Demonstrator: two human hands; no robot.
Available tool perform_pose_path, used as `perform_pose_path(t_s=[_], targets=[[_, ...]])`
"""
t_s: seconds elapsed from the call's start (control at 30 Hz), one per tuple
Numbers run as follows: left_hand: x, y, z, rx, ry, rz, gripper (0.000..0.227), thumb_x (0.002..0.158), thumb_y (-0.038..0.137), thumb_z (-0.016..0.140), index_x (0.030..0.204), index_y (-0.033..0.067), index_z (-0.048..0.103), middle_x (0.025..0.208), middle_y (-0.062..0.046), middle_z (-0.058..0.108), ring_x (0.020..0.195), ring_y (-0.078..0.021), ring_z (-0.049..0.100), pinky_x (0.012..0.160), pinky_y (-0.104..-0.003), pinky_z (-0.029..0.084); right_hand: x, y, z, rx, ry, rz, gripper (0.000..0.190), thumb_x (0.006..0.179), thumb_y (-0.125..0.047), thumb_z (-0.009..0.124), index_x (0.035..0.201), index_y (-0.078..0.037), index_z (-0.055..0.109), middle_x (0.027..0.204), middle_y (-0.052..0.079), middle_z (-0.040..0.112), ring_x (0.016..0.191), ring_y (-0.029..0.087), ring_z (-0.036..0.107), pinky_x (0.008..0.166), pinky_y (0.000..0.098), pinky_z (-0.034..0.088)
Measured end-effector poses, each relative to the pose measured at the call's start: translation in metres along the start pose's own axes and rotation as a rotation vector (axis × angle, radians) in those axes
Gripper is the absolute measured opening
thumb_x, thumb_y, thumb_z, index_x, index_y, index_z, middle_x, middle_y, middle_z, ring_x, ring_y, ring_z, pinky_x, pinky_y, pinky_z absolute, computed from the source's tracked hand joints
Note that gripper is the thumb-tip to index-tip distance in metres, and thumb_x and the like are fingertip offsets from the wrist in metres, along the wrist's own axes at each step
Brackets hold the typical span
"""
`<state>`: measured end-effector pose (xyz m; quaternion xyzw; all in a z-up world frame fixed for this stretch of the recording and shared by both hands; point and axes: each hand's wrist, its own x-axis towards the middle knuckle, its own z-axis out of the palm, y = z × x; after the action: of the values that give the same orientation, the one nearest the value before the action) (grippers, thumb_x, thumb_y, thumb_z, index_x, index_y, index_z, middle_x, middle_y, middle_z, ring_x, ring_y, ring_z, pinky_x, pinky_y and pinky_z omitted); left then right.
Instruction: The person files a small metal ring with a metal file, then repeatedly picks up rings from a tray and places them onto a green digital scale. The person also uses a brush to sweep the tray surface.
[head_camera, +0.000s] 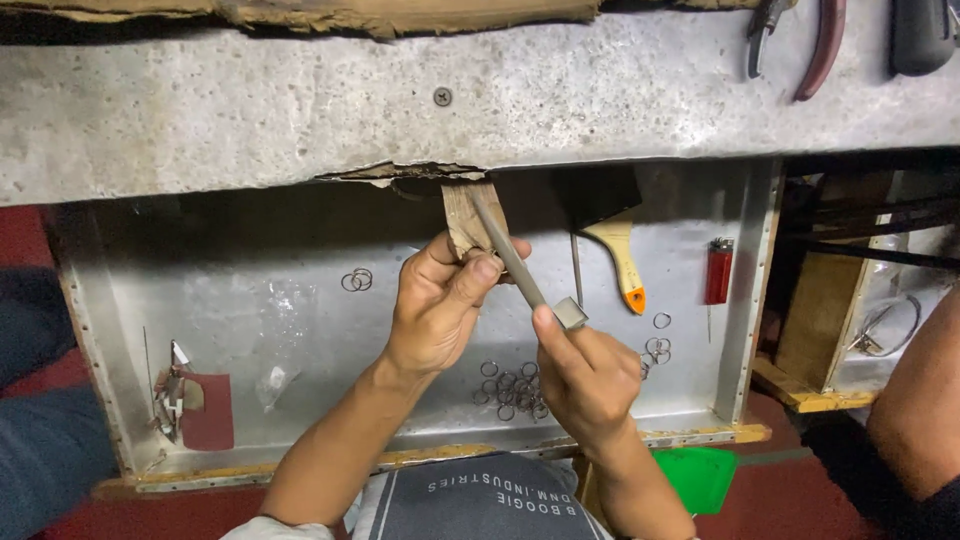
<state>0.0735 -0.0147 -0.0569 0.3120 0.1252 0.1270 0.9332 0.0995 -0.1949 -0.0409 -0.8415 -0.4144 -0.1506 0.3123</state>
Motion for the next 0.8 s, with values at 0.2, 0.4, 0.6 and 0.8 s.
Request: perform_pose_path(t_s=[0.2,0.4,0.6,0.8], targets=[[-0.002,-0.011,-0.005,-0.063,0.042,-0.023,0.006,0.102,0.005,0.065,0.107,0.0048,0.069,0.109,-0.012,0.073,0.104,-0.0265,0.072,0.098,-0.042,0.06,-0.034,-0.002,-0.014,-0.009,0.025,0.087,0.042,0.099,0.005,0.074,0.136,-0.011,0.062,0.07,0.002,0.041,0.057,0.018,0.033,0.052,0.0333,0.035],[-0.001,-0.006,-0.005,-0.044,-0.027,0.011,0.012,0.106,0.003,0.06,0.115,0.0036,0.068,0.117,-0.012,0.073,0.122,-0.0343,0.069,0.111,-0.045,0.055,-0.032,0.003,-0.016,0.033,-0.086,0.052,0.04,0.098,0.009,0.067,0.134,-0.006,0.064,0.069,0.002,0.034,0.055,0.02,0.03,0.051,0.0336,0.034],[-0.003,-0.007,-0.005,-0.056,-0.016,-0.001,0.015,0.107,0.006,0.062,0.121,0.004,0.069,0.123,-0.01,0.073,0.122,-0.0333,0.069,0.112,-0.044,0.055,0.001,-0.002,-0.004,0.029,0.046,0.036,0.033,0.1,0.009,0.065,0.127,-0.008,0.067,0.069,0.002,0.036,0.055,0.021,0.029,0.051,0.0341,0.034],[-0.001,-0.006,-0.003,-0.085,-0.039,-0.006,0.02,0.108,0.004,0.059,0.127,0.003,0.067,0.123,-0.015,0.073,0.123,-0.0305,0.069,0.112,-0.041,0.055,-0.041,-0.004,-0.023,0.083,-0.013,0.107,0.039,0.096,0.008,0.074,0.131,-0.006,0.065,0.068,0.001,0.032,0.056,0.017,0.028,0.05,0.0341,0.031]])
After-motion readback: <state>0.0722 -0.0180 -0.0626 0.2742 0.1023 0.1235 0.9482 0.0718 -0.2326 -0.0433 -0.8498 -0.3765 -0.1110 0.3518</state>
